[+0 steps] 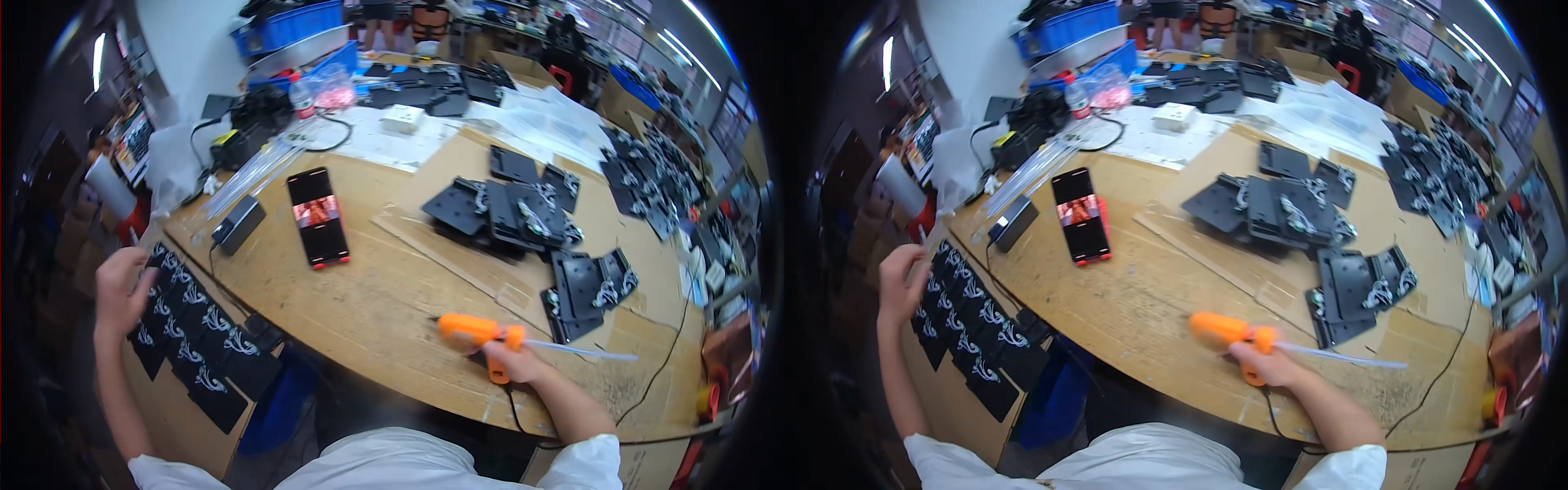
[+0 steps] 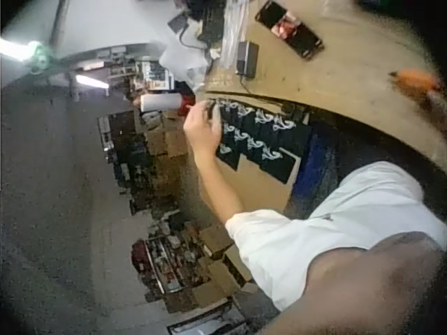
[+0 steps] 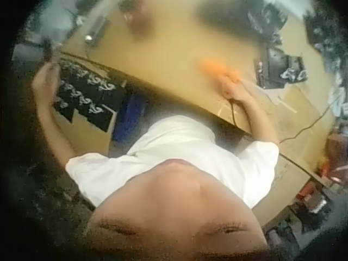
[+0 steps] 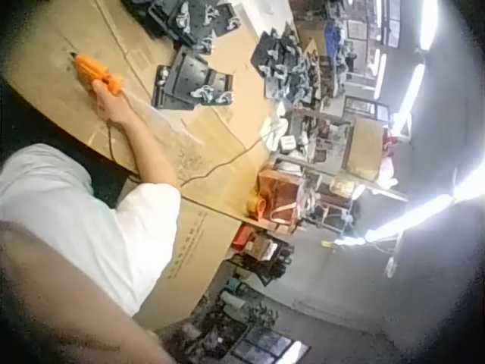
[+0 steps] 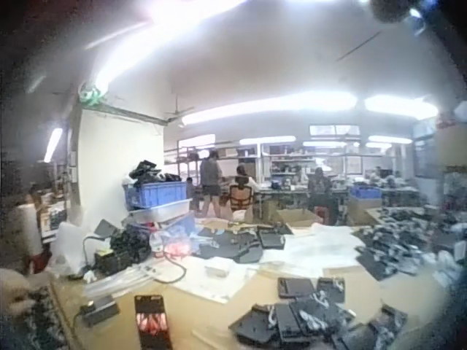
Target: The person uses a hot glue gun to apply adhesive to the internal wiring and components of black plastic electronic housings. They handle the units one by one, applying glue to specific areas, and then place the finished units onto a cardboard sheet on the table.
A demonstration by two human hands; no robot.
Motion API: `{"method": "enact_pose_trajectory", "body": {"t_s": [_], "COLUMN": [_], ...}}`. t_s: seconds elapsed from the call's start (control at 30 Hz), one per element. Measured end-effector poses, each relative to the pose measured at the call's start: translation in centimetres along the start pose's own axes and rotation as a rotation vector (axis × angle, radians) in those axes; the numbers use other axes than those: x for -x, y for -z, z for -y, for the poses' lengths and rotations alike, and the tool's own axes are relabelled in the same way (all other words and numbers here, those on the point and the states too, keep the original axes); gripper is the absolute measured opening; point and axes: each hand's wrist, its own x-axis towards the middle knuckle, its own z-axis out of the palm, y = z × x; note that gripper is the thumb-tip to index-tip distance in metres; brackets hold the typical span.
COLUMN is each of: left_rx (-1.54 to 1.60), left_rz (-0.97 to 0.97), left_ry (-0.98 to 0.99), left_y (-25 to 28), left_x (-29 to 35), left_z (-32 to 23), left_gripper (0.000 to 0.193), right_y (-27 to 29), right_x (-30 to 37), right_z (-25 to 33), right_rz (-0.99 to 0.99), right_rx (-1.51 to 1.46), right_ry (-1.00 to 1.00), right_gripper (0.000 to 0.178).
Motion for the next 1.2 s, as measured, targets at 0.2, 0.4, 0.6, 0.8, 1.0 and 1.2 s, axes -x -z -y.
{"method": "enact_pose_trajectory", "body": {"t_s": [0.2, 0.4, 0.6, 0.8, 1.0, 1.2], "left_rx": [0.091, 0.038, 0.137, -0.035, 0.199, 0.62], "left_rz": [0.35, 0.378, 0.772, 0.9, 0.439, 0.096], "left_ry": [-0.805, -0.61, -0.297, -0.403, -0.559, -0.375], "left_y": [-13.6, -24.3, -32.8, -31.8, -23.3, -16.7], "left_x": [-17.0, -26.2, -32.2, -33.9, -30.2, -19.4], "left_z": [-18.2, -34.5, -42.1, -44.6, -43.1, -31.6], "left_gripper": [0.03, 0.045, 0.076, 0.09, 0.046, 0.028], "right_y": [0.9, 0.2, 0.8, 0.9, 0.9, 1.9], "right_x": [1.3, 1.0, 1.0, 0.8, 0.5, 1.2], "right_z": [1.0, 3.6, 4.0, 4.0, 4.6, 2.3], "right_rz": [-0.024, -0.031, 0.041, 0.075, 0.079, 0.024], "right_rx": [0.275, 0.34, 0.41, 0.391, 0.348, 0.206], "right_ry": [-0.002, 0.135, 0.094, 0.106, 0.098, 0.065], "right_gripper": [0.034, 0.038, 0.043, 0.047, 0.046, 0.028]}}
